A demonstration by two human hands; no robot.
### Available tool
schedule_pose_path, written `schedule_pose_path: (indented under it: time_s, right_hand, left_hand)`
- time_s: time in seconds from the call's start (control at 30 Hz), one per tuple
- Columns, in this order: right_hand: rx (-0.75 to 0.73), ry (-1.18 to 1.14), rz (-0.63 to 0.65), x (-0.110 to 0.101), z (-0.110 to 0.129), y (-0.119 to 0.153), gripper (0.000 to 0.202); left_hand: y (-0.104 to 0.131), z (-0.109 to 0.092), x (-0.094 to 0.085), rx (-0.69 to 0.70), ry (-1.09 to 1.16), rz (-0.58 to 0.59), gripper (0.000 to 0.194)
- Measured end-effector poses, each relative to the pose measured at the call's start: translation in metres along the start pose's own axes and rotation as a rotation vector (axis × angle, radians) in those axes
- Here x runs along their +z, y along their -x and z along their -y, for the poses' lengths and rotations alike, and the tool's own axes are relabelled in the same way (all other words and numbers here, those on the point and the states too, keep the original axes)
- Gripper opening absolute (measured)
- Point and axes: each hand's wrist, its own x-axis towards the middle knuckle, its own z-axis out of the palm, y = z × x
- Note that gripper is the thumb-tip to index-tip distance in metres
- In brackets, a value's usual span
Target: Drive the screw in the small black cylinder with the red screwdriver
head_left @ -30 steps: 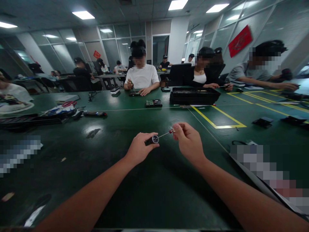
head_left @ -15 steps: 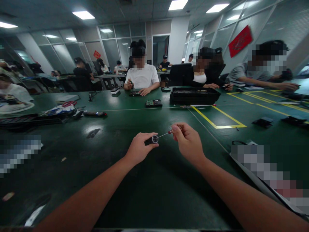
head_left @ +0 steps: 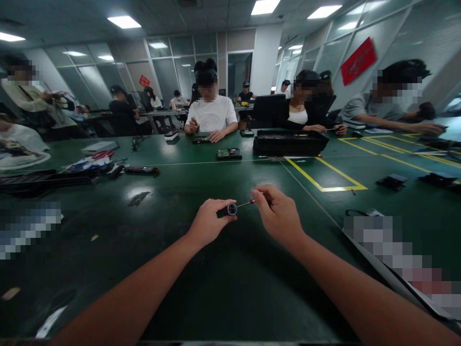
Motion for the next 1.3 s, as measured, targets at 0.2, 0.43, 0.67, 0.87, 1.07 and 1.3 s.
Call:
schedule_pose_path:
  time_s: [0.2, 0.43, 0.67, 0.87, 1.07, 1.3]
  right_hand:
    - [-0.076, -0.011, 0.039, -0.001, -0.002, 0.0, 0.025]
    - [-0.045, 0.051, 0.029, -0.002, -0.001, -0.002, 0.031]
    - [-0.023, 0.005, 0.05, -0.001, -0.004, -0.002, 0.031]
    - [-0.001, -0.002, 0.025, -0.001, -0.006, -0.001, 0.031]
    - [0.047, -0.245, -0.033, 0.006, -0.01, 0.0, 0.021]
    - [0.444, -0.788, -0.112, 0.013, -0.024, -0.013, 0.025]
  left_hand:
    - [0.0, 0.002, -0.001, -0.017, 0.006, -0.014, 0.042]
    - [-0.001, 0.002, 0.0, -0.011, -0.003, -0.009, 0.042]
    - [0.0, 0.005, 0.0, -0.025, 0.02, -0.022, 0.043]
    - [0.0, 0.003, 0.001, -0.009, -0.004, -0.004, 0.042]
    - [0.0, 0.002, 0.0, -0.021, -0.002, -0.024, 0.042]
    - [-0.002, 0.002, -0.001, 0.121, -0.005, 0.01, 0.041]
